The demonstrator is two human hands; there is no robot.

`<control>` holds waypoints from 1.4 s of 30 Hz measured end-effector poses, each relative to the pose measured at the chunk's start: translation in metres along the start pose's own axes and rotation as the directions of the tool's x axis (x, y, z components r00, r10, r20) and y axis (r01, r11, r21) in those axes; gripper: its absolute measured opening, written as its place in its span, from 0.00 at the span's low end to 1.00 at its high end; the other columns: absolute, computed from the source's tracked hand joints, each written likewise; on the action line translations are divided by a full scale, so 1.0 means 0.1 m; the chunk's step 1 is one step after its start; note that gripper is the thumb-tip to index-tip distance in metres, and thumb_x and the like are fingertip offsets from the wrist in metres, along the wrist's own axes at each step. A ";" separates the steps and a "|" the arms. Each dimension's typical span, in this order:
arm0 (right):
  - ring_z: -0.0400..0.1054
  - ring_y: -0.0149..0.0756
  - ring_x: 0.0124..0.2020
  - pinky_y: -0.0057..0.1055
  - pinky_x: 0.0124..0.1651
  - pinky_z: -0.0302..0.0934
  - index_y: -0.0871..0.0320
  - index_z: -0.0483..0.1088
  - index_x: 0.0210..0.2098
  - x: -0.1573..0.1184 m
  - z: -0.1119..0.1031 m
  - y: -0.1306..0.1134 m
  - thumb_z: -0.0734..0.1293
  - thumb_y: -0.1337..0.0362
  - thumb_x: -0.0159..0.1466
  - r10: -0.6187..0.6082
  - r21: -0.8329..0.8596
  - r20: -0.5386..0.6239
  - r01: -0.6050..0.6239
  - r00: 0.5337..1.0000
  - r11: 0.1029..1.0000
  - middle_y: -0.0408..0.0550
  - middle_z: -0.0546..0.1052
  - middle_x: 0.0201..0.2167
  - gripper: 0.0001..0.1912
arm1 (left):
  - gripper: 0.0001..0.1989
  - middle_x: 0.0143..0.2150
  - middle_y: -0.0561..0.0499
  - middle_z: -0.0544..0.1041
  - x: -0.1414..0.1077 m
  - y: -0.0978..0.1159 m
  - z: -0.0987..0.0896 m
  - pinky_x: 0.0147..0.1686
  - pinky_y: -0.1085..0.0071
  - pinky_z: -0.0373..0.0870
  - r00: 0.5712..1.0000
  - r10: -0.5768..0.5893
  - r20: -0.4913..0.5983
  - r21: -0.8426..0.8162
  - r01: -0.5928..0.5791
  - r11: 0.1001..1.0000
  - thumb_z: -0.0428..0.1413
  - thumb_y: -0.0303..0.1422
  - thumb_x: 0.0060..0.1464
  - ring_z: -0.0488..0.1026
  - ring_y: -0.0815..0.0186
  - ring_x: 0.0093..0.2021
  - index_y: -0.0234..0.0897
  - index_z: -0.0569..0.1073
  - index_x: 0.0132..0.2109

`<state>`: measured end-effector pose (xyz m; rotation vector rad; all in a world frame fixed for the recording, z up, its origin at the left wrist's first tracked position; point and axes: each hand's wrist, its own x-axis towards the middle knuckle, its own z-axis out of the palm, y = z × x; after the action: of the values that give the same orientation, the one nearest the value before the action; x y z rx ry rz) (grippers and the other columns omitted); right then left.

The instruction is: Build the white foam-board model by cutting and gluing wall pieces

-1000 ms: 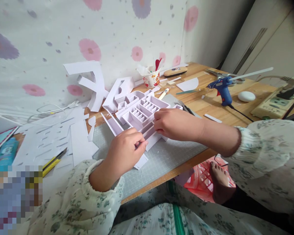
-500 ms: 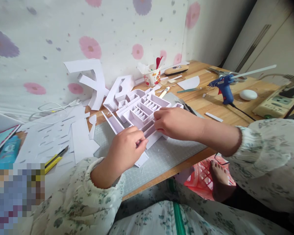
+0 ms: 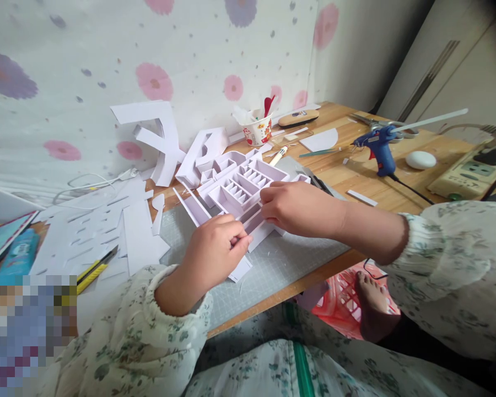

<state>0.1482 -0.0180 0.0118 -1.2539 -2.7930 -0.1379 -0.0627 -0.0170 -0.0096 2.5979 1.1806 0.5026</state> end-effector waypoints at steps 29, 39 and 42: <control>0.69 0.38 0.39 0.32 0.42 0.60 0.57 0.78 0.32 -0.05 -0.11 0.05 0.64 0.72 0.63 0.010 0.154 -0.039 -0.004 0.999 0.988 0.50 0.76 0.35 0.10 | 0.12 0.24 0.55 0.66 0.01 0.05 -0.02 0.29 0.72 0.59 1.000 -0.002 0.007 0.041 0.002 0.999 0.55 0.27 0.54 0.64 0.69 0.28 0.36 0.67 0.23; 0.66 0.37 0.36 0.32 0.40 0.56 0.59 0.75 0.27 -0.03 -0.06 0.03 0.64 0.72 0.63 -0.022 0.102 -0.040 0.026 0.999 0.994 0.49 0.75 0.31 0.11 | 0.12 0.24 0.55 0.67 0.01 0.05 -0.05 0.28 0.73 0.59 1.000 -0.008 0.010 -0.059 0.008 0.998 0.55 0.28 0.55 0.64 0.71 0.26 0.35 0.69 0.23; 0.65 0.37 0.35 0.31 0.39 0.56 0.59 0.75 0.27 -0.03 -0.05 0.03 0.64 0.73 0.63 -0.019 0.117 -0.057 0.025 0.998 0.993 0.49 0.75 0.31 0.11 | 0.13 0.23 0.56 0.65 0.02 0.01 -0.09 0.27 0.73 0.58 0.993 -0.038 -0.109 -0.167 0.019 0.986 0.53 0.29 0.56 0.62 0.72 0.25 0.35 0.68 0.23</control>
<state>0.1524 -0.0192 0.0163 -1.1746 -2.7240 -0.0097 -0.0647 -0.0153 -0.0003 2.4360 1.1550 0.7176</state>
